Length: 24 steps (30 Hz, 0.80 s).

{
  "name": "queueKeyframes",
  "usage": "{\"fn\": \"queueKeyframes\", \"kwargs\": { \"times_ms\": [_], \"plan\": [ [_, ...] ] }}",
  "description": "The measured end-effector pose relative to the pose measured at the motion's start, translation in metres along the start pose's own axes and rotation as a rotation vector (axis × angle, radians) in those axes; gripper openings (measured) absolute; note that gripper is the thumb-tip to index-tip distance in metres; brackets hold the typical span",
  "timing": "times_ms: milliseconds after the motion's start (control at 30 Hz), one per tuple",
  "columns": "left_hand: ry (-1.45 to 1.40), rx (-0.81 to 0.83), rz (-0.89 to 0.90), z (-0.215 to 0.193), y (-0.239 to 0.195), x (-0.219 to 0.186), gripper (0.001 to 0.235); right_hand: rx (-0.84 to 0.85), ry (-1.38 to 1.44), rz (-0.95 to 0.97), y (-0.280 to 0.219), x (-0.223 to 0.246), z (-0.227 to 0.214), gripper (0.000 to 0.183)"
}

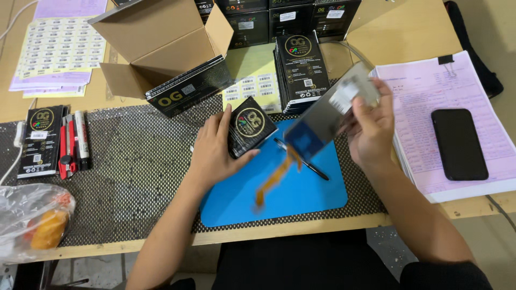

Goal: The person removes a phone screen from a plastic sleeve, applies a sticker to the back of the component, writes on the sticker with a pen, and returns the screen to the sleeve.

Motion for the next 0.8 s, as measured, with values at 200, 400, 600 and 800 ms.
{"fn": "queueKeyframes", "kwargs": {
  "times_ms": [200,400,600,800],
  "plan": [
    [-0.111,-0.187,0.152,-0.004,-0.012,-0.046,0.091,-0.205,0.115,-0.11,0.002,-0.001,-0.025,0.04],
    [0.047,-0.296,0.265,-0.015,-0.018,-0.075,0.096,-0.083,0.007,-0.252,-0.003,0.002,-0.01,0.042],
    [0.127,-0.411,0.247,-0.011,-0.027,-0.075,0.093,-0.023,-0.156,-0.312,-0.009,-0.012,-0.019,0.044],
    [0.195,-0.369,0.253,-0.008,-0.027,-0.083,0.09,0.042,-0.098,-0.296,-0.019,0.001,0.016,0.04]
  ]
}}
Point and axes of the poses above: each hand's wrist, its own y-axis towards the middle knuckle, its own z-axis out of the palm, x = y × z, the point moved 10 cm from there along y, towards the middle knuckle, and after that the axes turned 4 degrees about z, right-handed, at the moved point
